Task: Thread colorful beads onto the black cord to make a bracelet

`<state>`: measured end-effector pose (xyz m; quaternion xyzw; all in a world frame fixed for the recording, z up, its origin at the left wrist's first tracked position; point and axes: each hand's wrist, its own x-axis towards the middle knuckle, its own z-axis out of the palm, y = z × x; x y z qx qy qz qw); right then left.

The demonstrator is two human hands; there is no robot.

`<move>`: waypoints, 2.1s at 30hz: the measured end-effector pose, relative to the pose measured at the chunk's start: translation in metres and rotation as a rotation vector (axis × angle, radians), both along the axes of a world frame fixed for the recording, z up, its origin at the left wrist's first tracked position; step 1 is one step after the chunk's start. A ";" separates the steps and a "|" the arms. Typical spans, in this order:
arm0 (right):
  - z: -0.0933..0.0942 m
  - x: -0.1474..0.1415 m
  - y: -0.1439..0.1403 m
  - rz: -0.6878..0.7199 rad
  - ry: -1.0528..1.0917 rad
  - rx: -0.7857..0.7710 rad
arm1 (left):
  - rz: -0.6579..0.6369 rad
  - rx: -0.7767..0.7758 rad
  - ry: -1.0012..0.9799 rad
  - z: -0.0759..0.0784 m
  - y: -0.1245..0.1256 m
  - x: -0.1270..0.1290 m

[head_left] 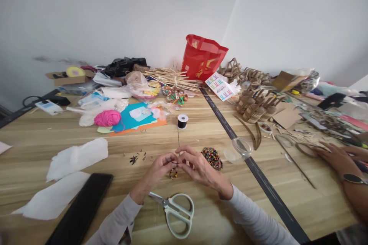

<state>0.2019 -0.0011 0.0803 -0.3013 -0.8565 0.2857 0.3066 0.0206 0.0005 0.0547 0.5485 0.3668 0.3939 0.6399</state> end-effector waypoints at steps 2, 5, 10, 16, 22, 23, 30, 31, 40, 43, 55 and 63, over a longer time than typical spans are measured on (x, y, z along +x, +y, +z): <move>0.002 -0.001 0.004 0.025 -0.050 0.026 | 0.031 -0.008 0.005 0.001 0.000 -0.002; 0.003 -0.003 0.007 0.021 -0.142 0.050 | 0.075 -0.014 0.030 -0.002 0.002 -0.004; 0.001 -0.007 0.013 -0.056 -0.170 0.098 | 0.183 0.080 0.063 -0.008 0.001 -0.003; -0.008 -0.011 0.021 -0.143 -0.042 -0.018 | 0.312 0.209 0.240 -0.017 -0.003 0.009; -0.015 -0.012 0.024 -0.175 0.011 -0.062 | 0.523 0.436 0.485 -0.020 -0.001 0.023; -0.015 -0.013 0.024 -0.182 0.019 -0.064 | 0.548 0.485 0.503 -0.019 -0.001 0.025; -0.010 -0.012 0.025 -0.239 0.070 -0.120 | 0.586 0.587 0.383 -0.016 0.000 0.027; -0.009 -0.011 0.025 -0.234 0.073 -0.145 | 0.564 0.540 0.347 -0.015 0.000 0.026; 0.005 0.005 0.035 -0.046 0.120 -0.373 | 0.385 0.077 0.140 0.000 -0.002 0.016; 0.006 0.009 0.038 -0.025 0.074 -0.322 | 0.320 -0.024 0.089 -0.002 -0.002 0.014; 0.001 0.015 0.041 0.067 -0.086 -0.098 | 0.115 -0.147 0.111 -0.001 0.003 0.009; -0.001 0.016 0.043 0.033 -0.124 -0.081 | 0.047 -0.005 0.246 -0.007 0.015 0.003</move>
